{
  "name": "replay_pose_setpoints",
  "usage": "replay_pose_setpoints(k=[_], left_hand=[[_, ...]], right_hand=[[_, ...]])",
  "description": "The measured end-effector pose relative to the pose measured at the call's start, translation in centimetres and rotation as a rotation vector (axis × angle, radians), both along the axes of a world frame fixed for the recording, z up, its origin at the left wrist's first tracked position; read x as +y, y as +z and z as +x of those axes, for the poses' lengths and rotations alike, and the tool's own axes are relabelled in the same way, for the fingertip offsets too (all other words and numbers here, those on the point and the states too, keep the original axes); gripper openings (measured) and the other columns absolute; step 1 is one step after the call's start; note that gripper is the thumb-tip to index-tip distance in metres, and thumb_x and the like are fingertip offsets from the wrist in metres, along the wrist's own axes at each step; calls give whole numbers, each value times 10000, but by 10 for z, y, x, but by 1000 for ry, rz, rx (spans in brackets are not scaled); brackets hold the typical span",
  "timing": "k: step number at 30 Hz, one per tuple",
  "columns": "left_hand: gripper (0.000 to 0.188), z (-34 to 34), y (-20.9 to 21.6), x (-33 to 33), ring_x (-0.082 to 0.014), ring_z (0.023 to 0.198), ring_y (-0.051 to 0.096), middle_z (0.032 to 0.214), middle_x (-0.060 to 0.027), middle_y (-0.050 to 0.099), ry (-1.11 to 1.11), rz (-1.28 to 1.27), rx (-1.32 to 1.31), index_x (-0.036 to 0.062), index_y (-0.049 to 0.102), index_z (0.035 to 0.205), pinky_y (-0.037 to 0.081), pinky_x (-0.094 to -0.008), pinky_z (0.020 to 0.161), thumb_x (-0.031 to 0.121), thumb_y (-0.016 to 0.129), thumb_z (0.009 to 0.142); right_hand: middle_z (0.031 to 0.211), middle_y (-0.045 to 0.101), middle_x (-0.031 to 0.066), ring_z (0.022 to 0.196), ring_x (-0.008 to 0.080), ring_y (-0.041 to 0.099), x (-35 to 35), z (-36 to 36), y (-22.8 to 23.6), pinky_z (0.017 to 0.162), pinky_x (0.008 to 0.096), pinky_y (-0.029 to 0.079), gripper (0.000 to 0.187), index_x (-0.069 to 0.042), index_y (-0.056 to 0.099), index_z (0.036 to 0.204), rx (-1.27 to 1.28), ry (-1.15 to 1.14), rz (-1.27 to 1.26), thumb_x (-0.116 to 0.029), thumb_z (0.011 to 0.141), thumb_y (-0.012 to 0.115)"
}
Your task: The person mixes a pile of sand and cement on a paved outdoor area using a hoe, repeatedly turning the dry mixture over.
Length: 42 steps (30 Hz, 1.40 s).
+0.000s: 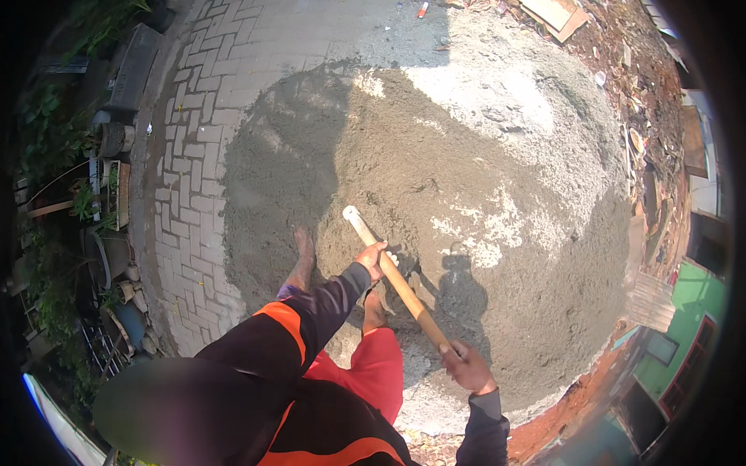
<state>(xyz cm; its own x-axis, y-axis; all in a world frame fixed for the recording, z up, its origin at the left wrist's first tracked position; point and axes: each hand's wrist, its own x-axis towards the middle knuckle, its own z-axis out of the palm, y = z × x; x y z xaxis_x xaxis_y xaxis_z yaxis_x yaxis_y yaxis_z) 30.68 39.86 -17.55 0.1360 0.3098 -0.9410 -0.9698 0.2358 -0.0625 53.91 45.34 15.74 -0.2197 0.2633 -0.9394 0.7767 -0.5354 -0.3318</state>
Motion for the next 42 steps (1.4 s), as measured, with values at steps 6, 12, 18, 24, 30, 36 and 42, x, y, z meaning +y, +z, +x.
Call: replay_pose_setpoints(k=[6,12,18,24,30,36,42], left_hand=[[234,290,243,-37,-282,980,606,926,-58,587,-59,122,-912,142,531,953,480,-467,891,273,705,868],[257,229,238,-37,-254,927,598,961,-47,528,-208,8,-787,153,501,1015,488,-436,890,245,675,848],[276,-71,14,-21,-235,668,529,795,-68,480,29,-122,-35,92,479,935,517,-434,637,179,702,798],[337,-355,-6,58,-230,621,578,808,-95,491,-22,-102,515,50,420,1037,551,-409,524,180,682,867],[444,-530,-55,106,-269,653,658,879,-216,653,-766,-241,996,-74,551,1144,549,-395,568,208,648,816],[468,-464,-57,117,-274,741,679,859,-200,683,-1166,-63,859,-107,634,1011,535,-393,650,270,725,748],[424,-307,-70,88,-280,713,669,831,-207,670,-1136,-1,757,-109,640,943,538,-376,605,171,751,645]], right_hand=[[889,637,199,753,314,620,-35,362,336,653,410,510,485,1,571,1097,-621,-447,357,-367,806,694],[815,648,128,688,206,627,-30,261,312,605,334,508,392,20,589,1029,-536,-393,41,-316,857,697],[742,595,15,618,81,554,-52,-29,-2,526,245,429,353,-20,559,998,19,-10,-389,-338,898,673],[760,527,20,576,122,542,7,-375,-251,509,283,461,289,-30,488,1141,554,-396,-570,-147,907,611],[768,535,31,605,155,541,68,-629,-366,547,342,470,122,-49,524,961,800,-554,-625,-120,873,569],[733,531,24,586,164,542,52,-562,-380,503,347,484,86,-63,531,892,582,-733,-428,-145,883,556],[718,524,26,554,159,550,19,-412,-339,451,333,476,154,-39,546,959,445,-748,-339,-170,893,591]])
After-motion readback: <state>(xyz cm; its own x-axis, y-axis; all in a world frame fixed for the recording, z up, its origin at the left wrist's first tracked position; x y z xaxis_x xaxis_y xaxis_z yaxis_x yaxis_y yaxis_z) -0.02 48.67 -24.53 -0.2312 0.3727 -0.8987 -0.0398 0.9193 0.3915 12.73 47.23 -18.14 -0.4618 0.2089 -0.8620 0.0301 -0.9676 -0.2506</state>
